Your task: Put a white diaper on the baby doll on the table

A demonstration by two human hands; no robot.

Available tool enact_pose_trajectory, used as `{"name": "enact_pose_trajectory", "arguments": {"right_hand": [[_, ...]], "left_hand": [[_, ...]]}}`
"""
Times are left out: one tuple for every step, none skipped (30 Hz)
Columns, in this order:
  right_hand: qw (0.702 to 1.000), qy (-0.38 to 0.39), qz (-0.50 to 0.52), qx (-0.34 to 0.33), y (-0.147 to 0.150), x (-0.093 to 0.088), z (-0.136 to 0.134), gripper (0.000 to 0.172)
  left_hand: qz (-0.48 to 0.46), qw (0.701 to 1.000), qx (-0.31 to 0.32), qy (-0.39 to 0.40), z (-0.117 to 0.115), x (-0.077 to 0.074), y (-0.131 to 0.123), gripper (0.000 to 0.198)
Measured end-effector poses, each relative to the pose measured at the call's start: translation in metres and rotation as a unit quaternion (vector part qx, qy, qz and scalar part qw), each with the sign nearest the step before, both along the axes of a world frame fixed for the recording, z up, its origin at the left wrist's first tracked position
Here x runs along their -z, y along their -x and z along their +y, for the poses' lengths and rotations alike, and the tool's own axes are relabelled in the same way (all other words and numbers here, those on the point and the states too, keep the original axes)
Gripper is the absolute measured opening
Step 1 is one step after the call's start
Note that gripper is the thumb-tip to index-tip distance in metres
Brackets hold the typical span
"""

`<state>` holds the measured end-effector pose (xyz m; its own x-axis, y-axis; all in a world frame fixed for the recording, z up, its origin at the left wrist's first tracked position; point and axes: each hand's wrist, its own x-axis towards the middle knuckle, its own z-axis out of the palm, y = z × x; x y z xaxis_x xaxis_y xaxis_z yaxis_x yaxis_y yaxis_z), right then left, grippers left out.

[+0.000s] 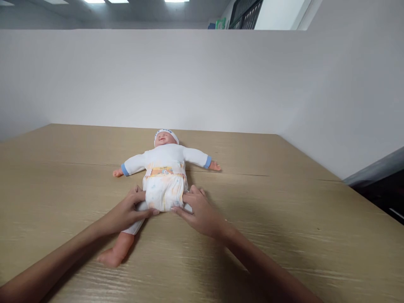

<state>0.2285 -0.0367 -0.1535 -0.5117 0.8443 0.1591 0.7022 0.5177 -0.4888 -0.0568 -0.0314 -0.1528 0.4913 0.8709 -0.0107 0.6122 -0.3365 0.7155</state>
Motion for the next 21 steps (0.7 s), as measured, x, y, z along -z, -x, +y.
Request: {"name": "enact_pose_trajectory", "arguments": {"right_hand": [[1.0,0.015,0.019,0.004,0.0004,-0.0011,-0.0003,0.024],[0.999,0.03,0.038,0.012,0.0008,-0.0018,-0.0003,0.025],[0.997,0.044,0.058,0.023,0.0012,-0.0022,0.0,0.028],[0.995,0.057,0.078,0.035,0.0016,-0.0023,0.0005,0.03],[0.992,0.071,0.097,0.046,0.0019,-0.0023,0.0011,0.031],[0.989,0.084,0.113,0.055,0.0021,-0.0022,0.0018,0.031],[0.986,0.095,0.126,0.062,0.0022,-0.0023,0.0023,0.032],[0.983,0.104,0.138,0.066,0.0023,-0.0024,0.0027,0.032],[0.981,0.109,0.147,0.068,0.0024,-0.0026,0.0028,0.033],[0.98,0.11,0.151,0.068,0.0026,-0.0028,0.0029,0.033],[0.98,0.108,0.153,0.066,0.0028,-0.0031,0.0028,0.033],[0.98,0.104,0.154,0.065,0.0031,-0.0033,0.0026,0.033],[0.981,0.1,0.153,0.062,0.0033,-0.0035,0.0023,0.033],[0.982,0.096,0.151,0.061,0.0035,-0.0038,0.0021,0.033],[0.982,0.092,0.15,0.061,0.0037,-0.004,0.0019,0.033],[0.983,0.089,0.15,0.059,0.0038,-0.0044,0.0018,0.032],[0.983,0.087,0.152,0.057,0.0039,-0.0047,0.0018,0.031],[0.983,0.087,0.152,0.055,0.0039,-0.005,0.0018,0.031],[0.983,0.089,0.153,0.056,0.0038,-0.0052,0.0019,0.03],[0.982,0.093,0.155,0.058,0.0038,-0.0053,0.0021,0.03],[0.981,0.099,0.159,0.06,0.0038,-0.0052,0.0023,0.03]], "left_hand": [[-0.008,1.0,-0.005,0.004,-0.0006,0.0012,-0.0003,0.031],[-0.016,1.0,-0.012,0.005,-0.0011,0.0025,-0.0006,0.031],[-0.023,0.999,-0.022,0.005,-0.0014,0.0038,-0.001,0.032],[-0.031,0.999,-0.033,0.005,-0.0015,0.0051,-0.0013,0.033],[-0.04,0.998,-0.044,0.004,-0.0015,0.0061,-0.0017,0.033],[-0.048,0.997,-0.052,0.003,-0.0013,0.0069,-0.002,0.033],[-0.055,0.997,-0.056,0.003,-0.0011,0.0073,-0.0023,0.033],[-0.061,0.996,-0.058,0.003,-0.001,0.0074,-0.0025,0.033],[-0.063,0.996,-0.058,0.004,-0.0008,0.0074,-0.0025,0.033],[-0.062,0.996,-0.058,0.005,-0.0007,0.0072,-0.0023,0.033],[-0.059,0.997,-0.058,0.005,-0.0007,0.007,-0.0021,0.034],[-0.056,0.997,-0.059,0.004,-0.0006,0.0069,-0.0017,0.034],[-0.053,0.997,-0.058,0.002,-0.0006,0.0069,-0.0012,0.035],[-0.05,0.997,-0.058,0.0,-0.0004,0.007,-0.0006,0.036],[-0.049,0.997,-0.057,-0.001,-0.0001,0.0071,0.0,0.036],[-0.05,0.997,-0.055,-0.003,0.0004,0.0071,0.0006,0.037],[-0.049,0.998,-0.051,-0.005,0.0009,0.0072,0.0011,0.038],[-0.046,0.998,-0.046,-0.007,0.0014,0.0071,0.0015,0.038],[-0.042,0.998,-0.043,-0.009,0.0019,0.0069,0.0017,0.039],[-0.039,0.998,-0.042,-0.011,0.0022,0.0066,0.0017,0.039],[-0.038,0.998,-0.044,-0.012,0.0024,0.0063,0.0014,0.04]]}}
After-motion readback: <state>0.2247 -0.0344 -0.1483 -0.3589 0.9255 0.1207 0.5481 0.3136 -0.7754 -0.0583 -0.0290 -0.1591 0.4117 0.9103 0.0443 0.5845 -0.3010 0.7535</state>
